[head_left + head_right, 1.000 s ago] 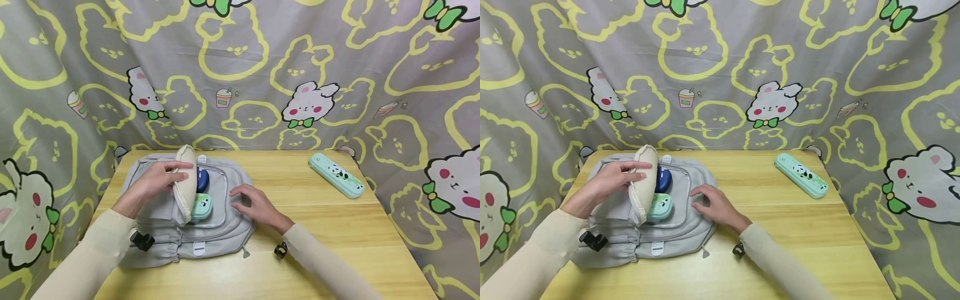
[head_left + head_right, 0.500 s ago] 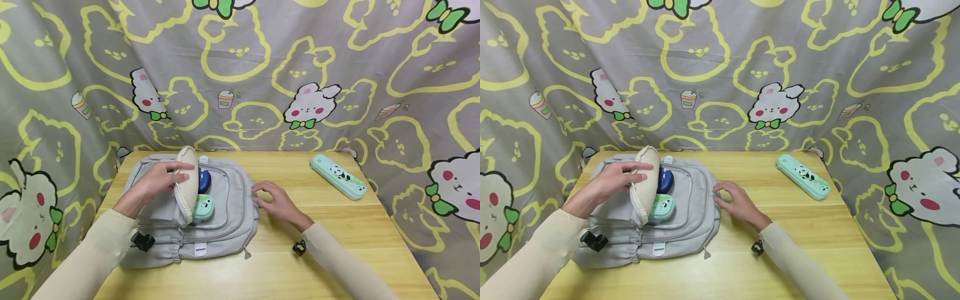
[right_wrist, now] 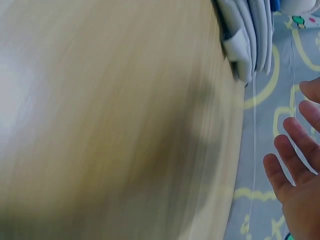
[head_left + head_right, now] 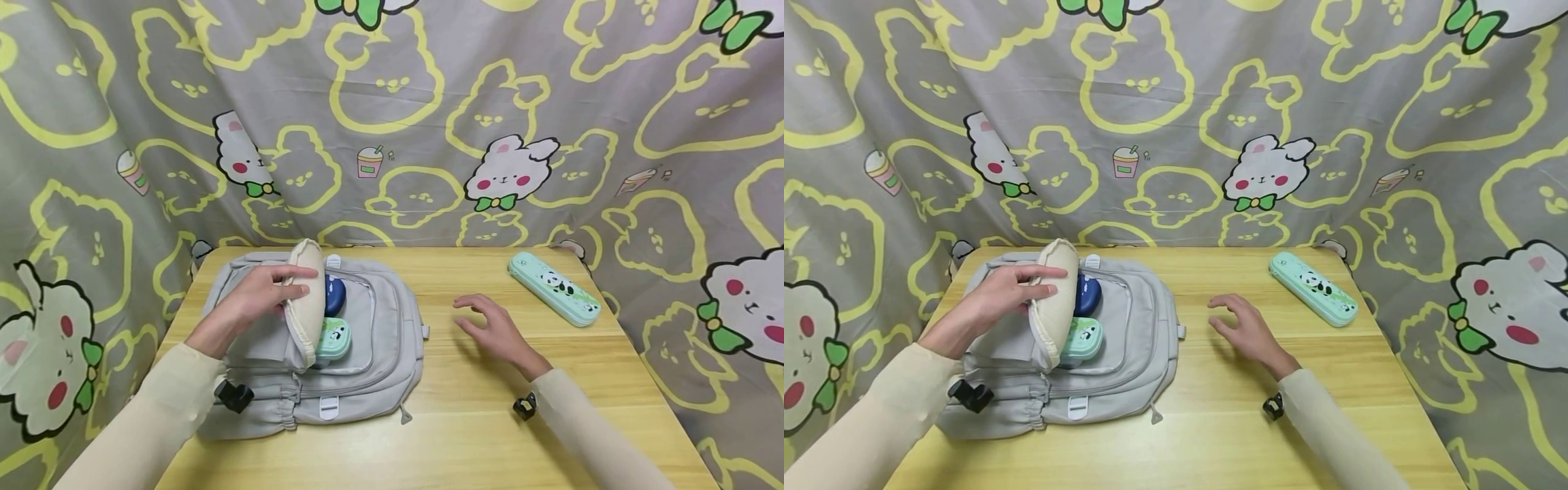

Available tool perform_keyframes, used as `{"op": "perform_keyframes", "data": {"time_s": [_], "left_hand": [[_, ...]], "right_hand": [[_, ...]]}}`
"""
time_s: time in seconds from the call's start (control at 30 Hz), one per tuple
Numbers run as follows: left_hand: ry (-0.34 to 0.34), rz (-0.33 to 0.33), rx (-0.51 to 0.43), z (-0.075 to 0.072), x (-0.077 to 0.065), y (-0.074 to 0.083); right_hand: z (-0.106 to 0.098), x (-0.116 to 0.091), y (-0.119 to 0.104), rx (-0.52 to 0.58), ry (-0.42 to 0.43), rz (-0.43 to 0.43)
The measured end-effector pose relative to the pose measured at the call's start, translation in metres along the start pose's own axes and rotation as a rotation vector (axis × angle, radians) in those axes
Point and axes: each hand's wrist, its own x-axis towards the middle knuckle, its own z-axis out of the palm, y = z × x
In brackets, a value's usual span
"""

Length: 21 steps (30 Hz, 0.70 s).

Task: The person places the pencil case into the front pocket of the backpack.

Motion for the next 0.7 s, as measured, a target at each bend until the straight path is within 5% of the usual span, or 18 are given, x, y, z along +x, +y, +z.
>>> {"op": "perform_keyframes", "data": {"time_s": [0.7], "left_hand": [[0.006, 0.011, 0.015, 0.000, 0.002, -0.002]], "right_hand": [[-0.058, -0.017, 0.039, -0.093, 0.114, 0.093]]}}
